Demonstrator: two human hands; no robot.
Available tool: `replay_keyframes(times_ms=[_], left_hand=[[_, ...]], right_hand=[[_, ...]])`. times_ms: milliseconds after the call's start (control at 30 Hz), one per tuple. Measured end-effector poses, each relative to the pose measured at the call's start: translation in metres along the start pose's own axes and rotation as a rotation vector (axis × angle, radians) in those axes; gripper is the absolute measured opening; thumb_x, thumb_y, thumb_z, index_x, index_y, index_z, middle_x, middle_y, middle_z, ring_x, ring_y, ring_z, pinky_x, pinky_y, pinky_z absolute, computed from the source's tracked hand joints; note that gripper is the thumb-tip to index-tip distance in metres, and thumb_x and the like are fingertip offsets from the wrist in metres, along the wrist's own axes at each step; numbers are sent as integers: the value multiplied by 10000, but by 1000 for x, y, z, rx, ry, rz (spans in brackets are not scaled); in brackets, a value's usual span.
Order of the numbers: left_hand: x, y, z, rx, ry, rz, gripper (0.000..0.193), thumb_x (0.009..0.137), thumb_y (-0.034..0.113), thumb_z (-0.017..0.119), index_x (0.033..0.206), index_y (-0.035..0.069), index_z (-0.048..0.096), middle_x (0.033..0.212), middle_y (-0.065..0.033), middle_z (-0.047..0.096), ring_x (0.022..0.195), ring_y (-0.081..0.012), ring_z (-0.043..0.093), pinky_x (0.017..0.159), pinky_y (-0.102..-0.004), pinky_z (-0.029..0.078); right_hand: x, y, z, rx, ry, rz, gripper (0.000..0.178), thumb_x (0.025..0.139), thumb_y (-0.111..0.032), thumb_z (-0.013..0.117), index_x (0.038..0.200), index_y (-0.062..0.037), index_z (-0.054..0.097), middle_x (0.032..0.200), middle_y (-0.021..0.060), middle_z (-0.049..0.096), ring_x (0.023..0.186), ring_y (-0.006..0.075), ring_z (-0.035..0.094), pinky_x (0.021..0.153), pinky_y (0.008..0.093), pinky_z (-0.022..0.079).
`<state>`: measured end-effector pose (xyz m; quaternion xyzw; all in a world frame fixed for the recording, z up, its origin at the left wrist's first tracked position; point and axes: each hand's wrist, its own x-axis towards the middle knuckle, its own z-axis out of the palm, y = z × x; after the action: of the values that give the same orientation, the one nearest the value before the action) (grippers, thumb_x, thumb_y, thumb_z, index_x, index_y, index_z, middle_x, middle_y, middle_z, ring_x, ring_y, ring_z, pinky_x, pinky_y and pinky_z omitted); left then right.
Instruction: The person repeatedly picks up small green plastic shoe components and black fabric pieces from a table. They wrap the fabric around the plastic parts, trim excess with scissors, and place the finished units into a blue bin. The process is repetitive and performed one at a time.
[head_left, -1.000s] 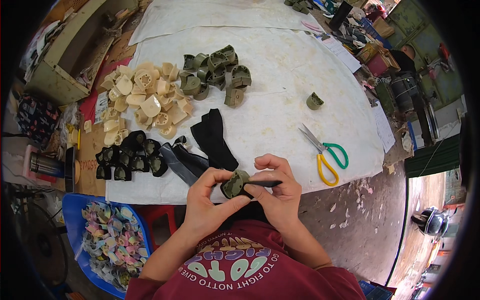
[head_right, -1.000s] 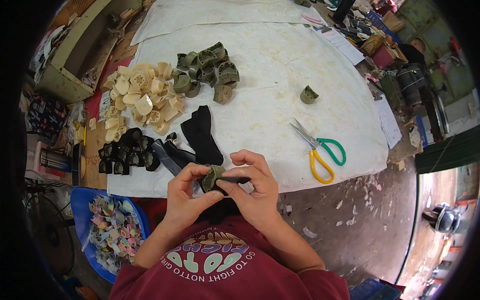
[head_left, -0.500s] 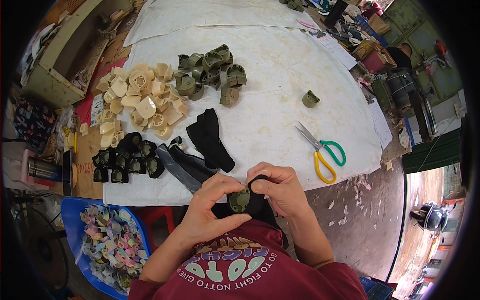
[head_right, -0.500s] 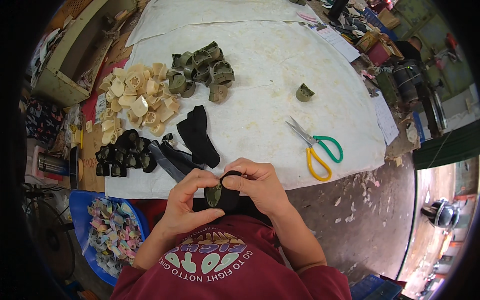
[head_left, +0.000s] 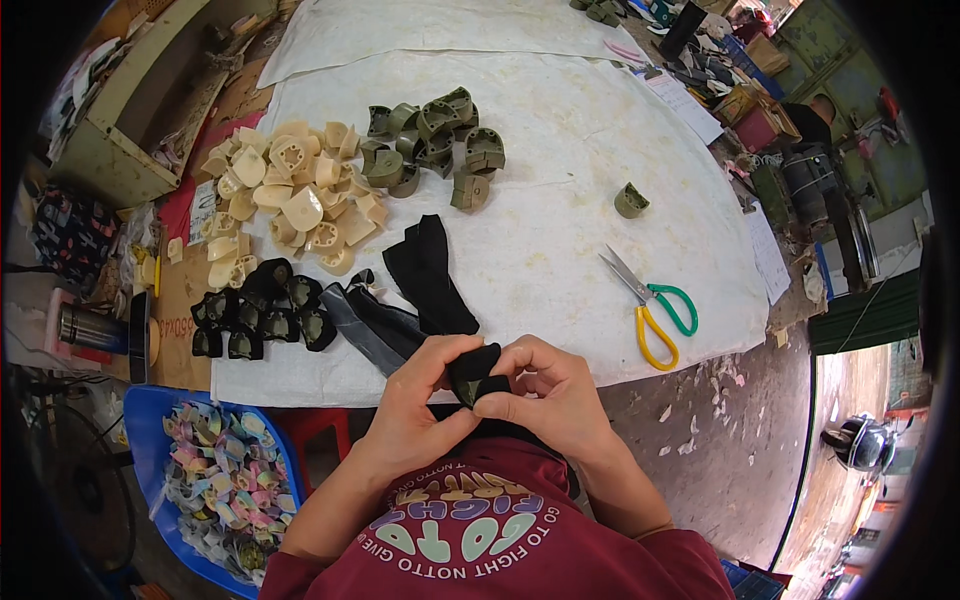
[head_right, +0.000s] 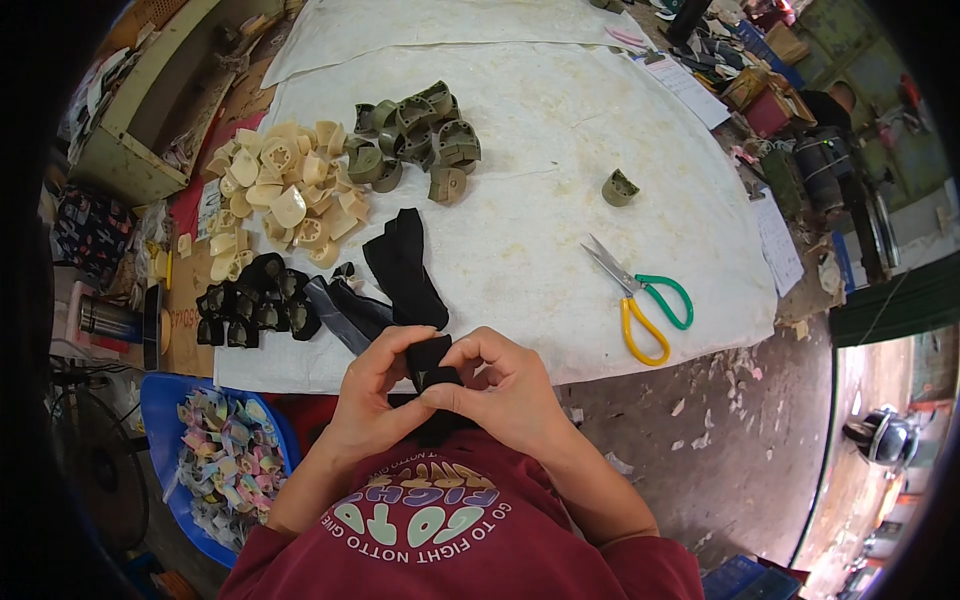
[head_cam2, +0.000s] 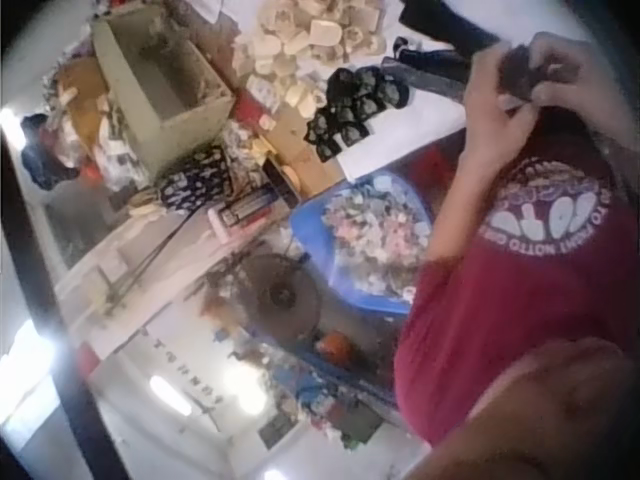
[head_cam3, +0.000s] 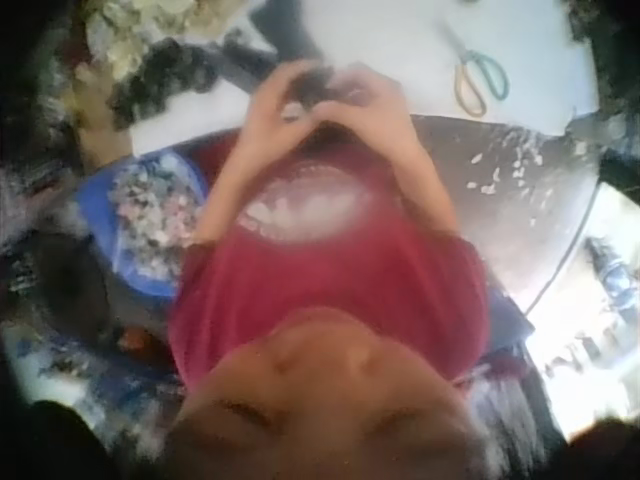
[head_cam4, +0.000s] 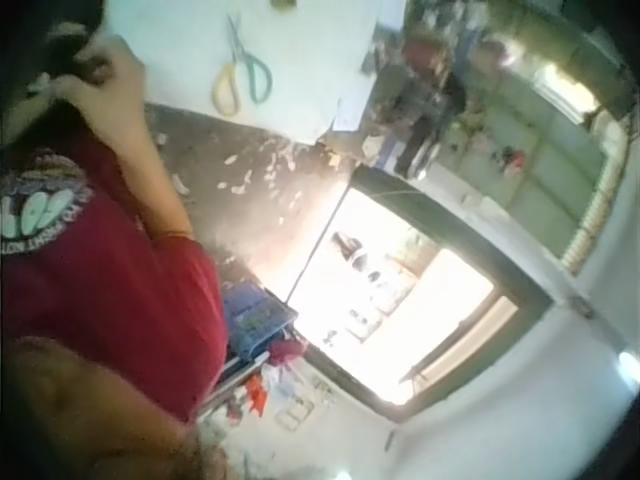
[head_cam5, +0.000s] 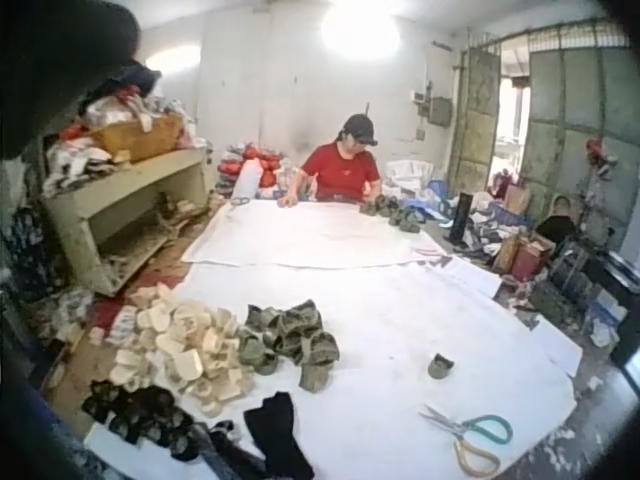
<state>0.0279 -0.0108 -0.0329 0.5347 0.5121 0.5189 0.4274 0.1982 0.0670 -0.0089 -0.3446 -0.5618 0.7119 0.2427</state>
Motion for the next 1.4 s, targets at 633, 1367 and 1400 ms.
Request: replay_keyframes(times_ms=[633,1367,1400], left_hand=[[2,4,5,-102,125,93,573,767,-76,674,1306,39,517,1205,-98,557,1080,-196,582,842,-281,496],[-5,-8,-1,-871,99,-169,374,873,43,672,1241,14,608,995,6,647,773,-38,531,682,-185,425],[-5,-9,-1,-865,108,-194,364,883,47,657,1242,15,608,1021,-4,640,810,-51,536,706,-191,426]], right_hand=[[9,-8,7,-394,168,-191,168,741,-91,790,815,-37,649,830,28,582,730,105,550,647,245,449],[17,4,-4,-70,-99,-209,318,855,-97,705,1161,-33,646,1174,87,615,934,133,601,792,268,490],[16,5,-4,-11,-84,-141,308,857,-101,701,1153,-31,649,1166,83,619,926,132,601,783,265,489]])
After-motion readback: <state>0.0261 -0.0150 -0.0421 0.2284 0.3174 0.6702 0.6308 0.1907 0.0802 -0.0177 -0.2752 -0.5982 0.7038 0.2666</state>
